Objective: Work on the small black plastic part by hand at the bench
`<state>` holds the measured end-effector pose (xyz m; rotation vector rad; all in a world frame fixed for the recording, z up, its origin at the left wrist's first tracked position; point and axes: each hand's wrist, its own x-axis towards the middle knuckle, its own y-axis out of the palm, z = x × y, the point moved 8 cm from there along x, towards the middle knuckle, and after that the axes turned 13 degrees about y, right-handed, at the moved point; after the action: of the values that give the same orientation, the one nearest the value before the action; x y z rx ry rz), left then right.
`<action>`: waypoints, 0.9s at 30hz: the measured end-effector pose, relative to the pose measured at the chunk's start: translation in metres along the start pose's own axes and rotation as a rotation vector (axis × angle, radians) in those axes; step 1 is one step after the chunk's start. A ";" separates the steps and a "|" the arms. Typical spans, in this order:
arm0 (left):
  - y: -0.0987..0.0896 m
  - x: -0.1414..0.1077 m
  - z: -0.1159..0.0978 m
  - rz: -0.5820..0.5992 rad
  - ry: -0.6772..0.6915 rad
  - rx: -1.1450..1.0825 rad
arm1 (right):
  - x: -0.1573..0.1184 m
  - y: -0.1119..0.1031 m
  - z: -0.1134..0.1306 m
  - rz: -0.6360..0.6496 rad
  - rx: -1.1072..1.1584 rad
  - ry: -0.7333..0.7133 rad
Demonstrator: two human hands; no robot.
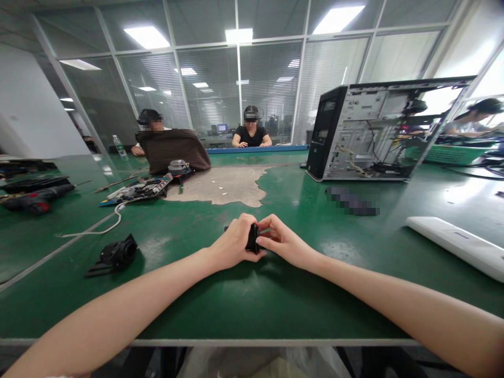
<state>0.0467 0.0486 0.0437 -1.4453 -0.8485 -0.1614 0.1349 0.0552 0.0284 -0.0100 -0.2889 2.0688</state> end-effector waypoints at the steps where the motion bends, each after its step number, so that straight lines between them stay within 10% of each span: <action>1: 0.000 0.000 0.000 -0.002 0.000 -0.004 | 0.000 0.000 -0.001 0.003 -0.002 0.012; 27: -0.008 0.001 -0.014 0.022 0.037 -0.061 | -0.004 0.004 0.004 0.069 0.020 -0.019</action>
<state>0.0483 0.0349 0.0525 -1.5036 -0.8030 -0.1981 0.1328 0.0496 0.0309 0.0126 -0.2830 2.1408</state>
